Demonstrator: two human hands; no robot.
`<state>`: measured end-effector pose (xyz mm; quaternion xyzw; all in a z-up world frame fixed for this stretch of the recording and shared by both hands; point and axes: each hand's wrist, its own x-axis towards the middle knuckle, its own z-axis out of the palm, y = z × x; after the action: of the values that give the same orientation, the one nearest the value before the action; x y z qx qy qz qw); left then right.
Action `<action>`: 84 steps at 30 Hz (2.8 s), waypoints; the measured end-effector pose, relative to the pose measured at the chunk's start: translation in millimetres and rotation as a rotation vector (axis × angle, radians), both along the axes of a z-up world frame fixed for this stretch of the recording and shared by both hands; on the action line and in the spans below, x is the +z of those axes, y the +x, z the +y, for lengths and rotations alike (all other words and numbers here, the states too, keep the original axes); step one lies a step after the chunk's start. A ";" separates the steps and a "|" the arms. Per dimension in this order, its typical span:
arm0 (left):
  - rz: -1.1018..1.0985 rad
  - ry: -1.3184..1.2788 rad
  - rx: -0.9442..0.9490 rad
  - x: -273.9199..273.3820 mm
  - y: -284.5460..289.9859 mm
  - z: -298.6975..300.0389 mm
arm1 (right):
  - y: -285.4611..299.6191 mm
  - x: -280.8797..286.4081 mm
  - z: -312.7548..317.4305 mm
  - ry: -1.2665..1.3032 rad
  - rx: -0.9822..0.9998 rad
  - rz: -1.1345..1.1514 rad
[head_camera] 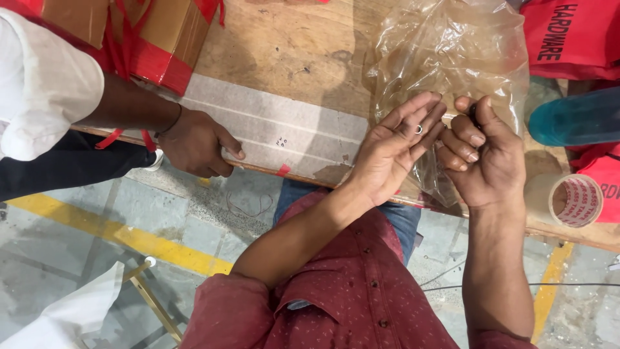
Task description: The person takes small black hardware parts from a plastic bag on the worktable, counts them in their palm, and places them into red HARDWARE pouches, opening and handling several pouches while a coworker stands beside the table.
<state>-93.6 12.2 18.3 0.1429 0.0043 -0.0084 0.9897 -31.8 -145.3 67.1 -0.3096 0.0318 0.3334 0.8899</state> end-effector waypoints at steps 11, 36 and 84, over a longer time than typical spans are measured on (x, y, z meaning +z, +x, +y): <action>0.045 -0.240 -0.054 17.9 -8.1 14.5 | -18.4 21.2 11.1 -0.376 0.078 -0.153; -0.001 -0.418 -0.017 15.3 -8.6 27.7 | -15.9 18.4 5.3 -0.252 0.022 -0.099; -0.050 -0.455 -0.062 9.2 -5.3 26.4 | -2.3 -4.2 -9.1 -0.107 0.049 -0.001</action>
<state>-98.8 38.7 27.5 -0.0838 -0.0269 -0.0359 0.9955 -34.1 -154.4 62.9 -0.3578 0.0415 0.3526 0.8637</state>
